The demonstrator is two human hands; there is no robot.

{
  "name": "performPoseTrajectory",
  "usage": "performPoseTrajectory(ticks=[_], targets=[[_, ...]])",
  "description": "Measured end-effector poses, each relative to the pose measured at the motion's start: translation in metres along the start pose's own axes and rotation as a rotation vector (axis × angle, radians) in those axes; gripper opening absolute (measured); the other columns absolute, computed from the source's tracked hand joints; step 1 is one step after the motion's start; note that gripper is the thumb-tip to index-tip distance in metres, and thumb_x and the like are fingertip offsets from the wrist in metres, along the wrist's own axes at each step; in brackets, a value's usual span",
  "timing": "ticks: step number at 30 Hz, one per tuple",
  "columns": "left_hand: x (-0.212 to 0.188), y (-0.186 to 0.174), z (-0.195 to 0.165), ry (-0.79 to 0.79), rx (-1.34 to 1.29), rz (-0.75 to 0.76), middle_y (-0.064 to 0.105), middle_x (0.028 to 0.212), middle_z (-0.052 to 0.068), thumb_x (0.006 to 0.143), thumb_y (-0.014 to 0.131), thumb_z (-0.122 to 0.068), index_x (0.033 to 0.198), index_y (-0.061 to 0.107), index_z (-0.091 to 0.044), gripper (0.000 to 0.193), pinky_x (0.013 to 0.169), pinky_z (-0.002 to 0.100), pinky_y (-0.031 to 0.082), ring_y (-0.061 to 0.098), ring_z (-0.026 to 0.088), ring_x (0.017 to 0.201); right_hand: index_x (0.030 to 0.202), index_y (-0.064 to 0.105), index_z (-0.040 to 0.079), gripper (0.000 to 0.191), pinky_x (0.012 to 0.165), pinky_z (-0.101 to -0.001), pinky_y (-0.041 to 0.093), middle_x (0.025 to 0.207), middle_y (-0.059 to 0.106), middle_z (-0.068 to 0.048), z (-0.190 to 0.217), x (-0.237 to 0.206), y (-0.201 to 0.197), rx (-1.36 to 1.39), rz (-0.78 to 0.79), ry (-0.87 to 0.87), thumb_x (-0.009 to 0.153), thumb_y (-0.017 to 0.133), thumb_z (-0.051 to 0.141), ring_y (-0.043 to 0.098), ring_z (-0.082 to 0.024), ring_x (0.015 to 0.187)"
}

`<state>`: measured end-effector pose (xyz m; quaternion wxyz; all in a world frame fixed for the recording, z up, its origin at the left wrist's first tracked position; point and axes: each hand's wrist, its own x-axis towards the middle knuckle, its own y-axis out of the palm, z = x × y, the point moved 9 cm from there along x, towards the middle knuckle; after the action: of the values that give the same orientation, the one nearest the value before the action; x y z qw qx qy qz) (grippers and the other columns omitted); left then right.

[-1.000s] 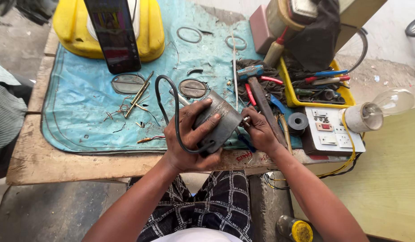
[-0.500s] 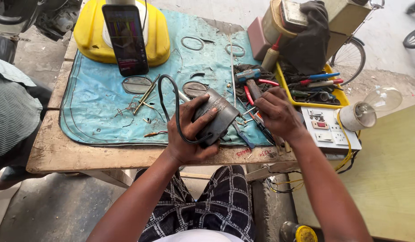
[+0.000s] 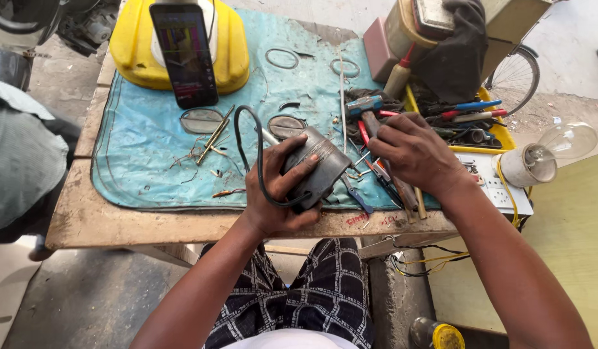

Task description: The person sits at an outdoor workbench repairing an electric motor. They hold the motor steady, work around its housing with a screwdriver, reposition and turn the motor, and use a hammer to tap it, handling the motor and its attached wires throughout.

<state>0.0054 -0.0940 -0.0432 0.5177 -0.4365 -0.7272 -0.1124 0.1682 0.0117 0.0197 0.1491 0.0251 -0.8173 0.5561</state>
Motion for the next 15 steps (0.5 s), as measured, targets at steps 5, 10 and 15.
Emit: performPoseTrajectory(ticks=[5,10,15], targets=[[0.0,-0.001,0.0,0.0,-0.01,-0.005,0.057,0.145,0.014,0.064,0.08,-0.037,0.136,0.064,-0.02,0.076,0.098,0.045,0.057,0.064,0.035,0.121,0.095,0.061,0.009,0.034,0.093,-0.0429,0.047,0.092,0.06,-0.006,-0.007,-0.003,0.03,0.159,0.085,0.061,0.063,0.069,0.003,0.059,-0.03,0.102],[0.001,-0.001,-0.002,0.035,-0.008,-0.019,0.057,0.144,0.014,0.067,0.08,-0.041,0.135,0.063,-0.018,0.074,0.099,0.046,0.057,0.065,0.037,0.12,0.09,0.058,0.01,0.02,0.09,-0.0438,0.044,0.088,0.057,-0.005,-0.01,-0.014,0.039,0.22,-0.048,0.091,0.078,0.073,0.006,0.056,-0.03,0.093],[-0.002,0.001,-0.002,0.03,0.038,0.005,0.058,0.144,0.016,0.069,0.074,-0.042,0.136,0.064,-0.017,0.072,0.099,0.048,0.057,0.066,0.039,0.119,0.093,0.061,0.009,0.021,0.091,-0.0441,0.041,0.089,0.058,-0.005,-0.011,-0.02,0.049,0.274,-0.11,0.134,0.075,0.07,0.003,0.056,-0.029,0.092]])
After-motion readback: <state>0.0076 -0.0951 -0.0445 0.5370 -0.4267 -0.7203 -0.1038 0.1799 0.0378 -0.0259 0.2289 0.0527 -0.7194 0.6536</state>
